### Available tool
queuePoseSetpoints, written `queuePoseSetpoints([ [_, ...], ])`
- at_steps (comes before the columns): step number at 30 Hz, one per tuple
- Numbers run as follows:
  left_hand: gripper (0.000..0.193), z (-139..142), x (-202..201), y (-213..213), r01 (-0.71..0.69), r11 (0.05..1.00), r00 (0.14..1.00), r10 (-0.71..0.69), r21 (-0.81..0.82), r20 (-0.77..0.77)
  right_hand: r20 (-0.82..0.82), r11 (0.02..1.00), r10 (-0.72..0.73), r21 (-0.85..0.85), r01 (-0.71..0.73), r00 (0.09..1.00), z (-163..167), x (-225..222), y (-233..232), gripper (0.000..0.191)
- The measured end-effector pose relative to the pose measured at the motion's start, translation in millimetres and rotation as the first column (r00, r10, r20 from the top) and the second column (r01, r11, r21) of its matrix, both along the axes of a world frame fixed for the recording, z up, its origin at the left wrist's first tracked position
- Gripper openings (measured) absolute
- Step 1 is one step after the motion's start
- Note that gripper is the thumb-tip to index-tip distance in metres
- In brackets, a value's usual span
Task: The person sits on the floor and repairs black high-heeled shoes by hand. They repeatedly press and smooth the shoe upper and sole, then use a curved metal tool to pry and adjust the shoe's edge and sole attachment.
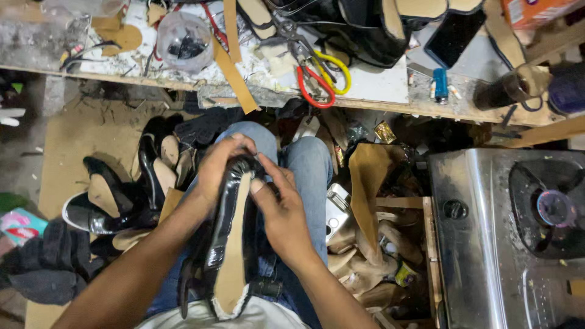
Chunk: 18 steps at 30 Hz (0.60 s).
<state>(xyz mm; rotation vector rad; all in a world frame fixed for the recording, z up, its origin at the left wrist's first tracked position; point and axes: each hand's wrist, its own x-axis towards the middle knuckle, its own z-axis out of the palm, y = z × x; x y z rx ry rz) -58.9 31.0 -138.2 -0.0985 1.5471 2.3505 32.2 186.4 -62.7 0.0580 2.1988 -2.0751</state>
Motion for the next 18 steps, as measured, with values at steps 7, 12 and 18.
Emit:
queuePoseSetpoints([
  [7,0.05,49,-7,1,-0.345,0.934,0.872,0.283,-0.093,-0.4,-0.314,0.887,0.253,0.452,-0.09,0.915,32,3,22,0.091],
  [12,0.067,41,17,-26,-0.052,0.807,0.665,-0.411,-0.588,-0.624,-0.288,0.568,0.346,0.822,0.045,0.893,-7,0,38,0.086],
  [18,0.062,10,27,-33,-0.029,0.822,0.754,-0.356,-0.569,-0.552,-0.304,0.748,0.19,0.66,0.063,0.933,-21,69,-6,0.035],
])
